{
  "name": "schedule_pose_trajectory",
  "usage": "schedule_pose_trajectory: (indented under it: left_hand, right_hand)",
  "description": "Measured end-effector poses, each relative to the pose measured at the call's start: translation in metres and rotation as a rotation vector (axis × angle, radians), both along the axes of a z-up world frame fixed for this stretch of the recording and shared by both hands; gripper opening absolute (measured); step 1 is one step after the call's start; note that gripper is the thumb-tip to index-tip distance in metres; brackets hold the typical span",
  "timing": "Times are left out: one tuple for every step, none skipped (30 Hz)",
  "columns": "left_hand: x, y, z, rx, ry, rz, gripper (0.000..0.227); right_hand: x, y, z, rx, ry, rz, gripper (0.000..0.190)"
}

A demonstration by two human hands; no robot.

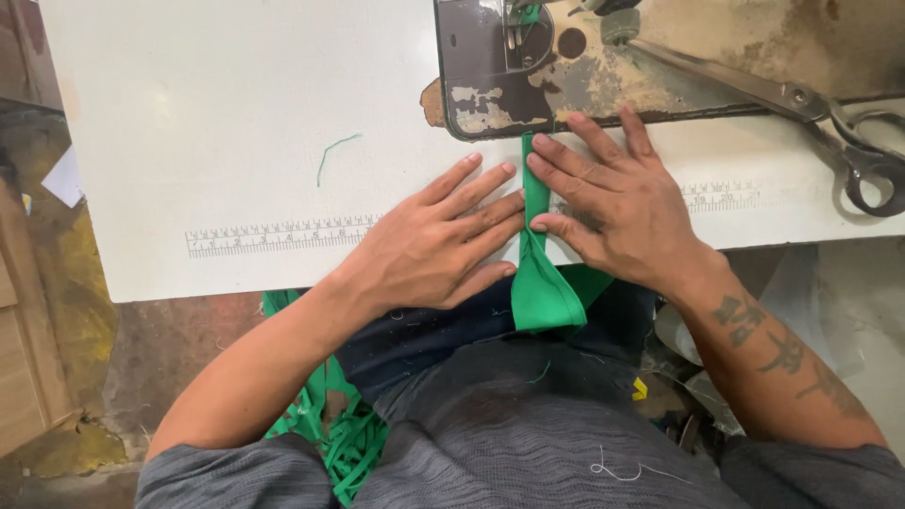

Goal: Folding and sewing green fabric strips using an industrial sewing machine to create straps.

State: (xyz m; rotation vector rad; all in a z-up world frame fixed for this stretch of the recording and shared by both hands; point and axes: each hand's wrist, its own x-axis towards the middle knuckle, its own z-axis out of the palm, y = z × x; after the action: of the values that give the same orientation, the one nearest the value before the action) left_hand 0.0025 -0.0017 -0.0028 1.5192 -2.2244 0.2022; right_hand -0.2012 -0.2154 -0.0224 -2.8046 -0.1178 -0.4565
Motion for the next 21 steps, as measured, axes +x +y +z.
schedule_pose_trajectory:
  left_hand:
    - [0.003, -0.002, -0.003, -0.007, 0.011, -0.008, 0.048]
    - [0.005, -0.004, -0.006, -0.014, 0.022, -0.015, 0.046]
    - [0.007, -0.005, -0.002, -0.015, 0.022, -0.014, 0.046]
    - [0.01, -0.007, 0.002, -0.01, -0.008, -0.013, 0.044]
    - [0.012, -0.009, 0.006, -0.004, -0.038, -0.01, 0.045]
    - [0.013, -0.009, 0.003, -0.004, -0.038, -0.008, 0.045]
    - [0.014, -0.009, 0.001, 0.011, -0.051, 0.001, 0.045]
    - [0.015, -0.008, -0.002, 0.025, -0.064, 0.011, 0.045]
    - [0.018, -0.012, -0.004, 0.019, -0.068, 0.013, 0.045]
    - [0.021, -0.017, -0.006, 0.06, -0.1, 0.035, 0.052]
    - [0.021, -0.017, -0.009, 0.11, -0.125, 0.058, 0.059]
    - [0.03, -0.025, -0.01, 0.112, -0.123, 0.06, 0.059]
    - [0.038, -0.032, -0.011, 0.091, -0.164, 0.074, 0.059]
    - [0.047, -0.04, -0.012, 0.07, -0.205, 0.088, 0.059]
    - [0.054, -0.045, -0.012, 0.067, -0.205, 0.089, 0.059]
    - [0.061, -0.05, -0.011, 0.055, -0.187, 0.076, 0.058]
    - [0.068, -0.054, -0.011, 0.046, -0.166, 0.062, 0.057]
    - [0.071, -0.055, -0.011, 0.046, -0.164, 0.063, 0.057]
    - [0.075, -0.058, -0.01, 0.017, -0.119, 0.047, 0.055]
    - [0.08, -0.06, -0.01, -0.013, -0.074, 0.032, 0.052]
    - [0.08, -0.061, -0.009, -0.018, -0.074, 0.033, 0.052]
  right_hand:
    - [0.0, 0.0, 0.001, -0.025, 0.022, -0.003, 0.067]
    - [-0.001, 0.0, 0.002, -0.051, 0.045, -0.006, 0.069]
    - [-0.001, 0.0, 0.004, -0.052, 0.045, -0.005, 0.069]
    - [-0.001, 0.0, 0.005, -0.035, 0.057, -0.003, 0.07]
    - [-0.001, 0.0, 0.007, -0.018, 0.07, -0.001, 0.071]
    - [-0.002, -0.001, 0.007, -0.019, 0.07, 0.002, 0.071]
    - [-0.002, -0.002, 0.006, -0.012, 0.08, -0.003, 0.072]
    - [-0.003, -0.003, 0.005, -0.005, 0.09, -0.007, 0.072]
    - [0.001, -0.008, 0.005, -0.012, 0.086, -0.006, 0.072]
    - [0.005, -0.014, 0.004, -0.063, 0.134, -0.008, 0.075]
    - [0.007, -0.016, 0.002, -0.105, 0.189, -0.01, 0.077]
    - [0.017, -0.023, 0.008, -0.104, 0.191, -0.007, 0.077]
    - [0.026, -0.029, 0.013, -0.043, 0.239, -0.036, 0.073]
    - [0.035, -0.035, 0.019, 0.018, 0.287, -0.065, 0.069]
    - [0.04, -0.042, 0.019, 0.014, 0.287, -0.065, 0.069]
    - [0.046, -0.048, 0.019, -0.035, 0.227, -0.052, 0.07]
    - [0.052, -0.053, 0.019, -0.082, 0.17, -0.038, 0.071]
    - [0.053, -0.054, 0.013, -0.082, 0.173, -0.037, 0.071]
    - [0.055, -0.057, 0.007, -0.103, 0.195, -0.093, 0.064]
    - [0.057, -0.059, 0.002, -0.125, 0.217, -0.15, 0.062]
    - [0.057, -0.058, 0.002, -0.13, 0.217, -0.149, 0.062]
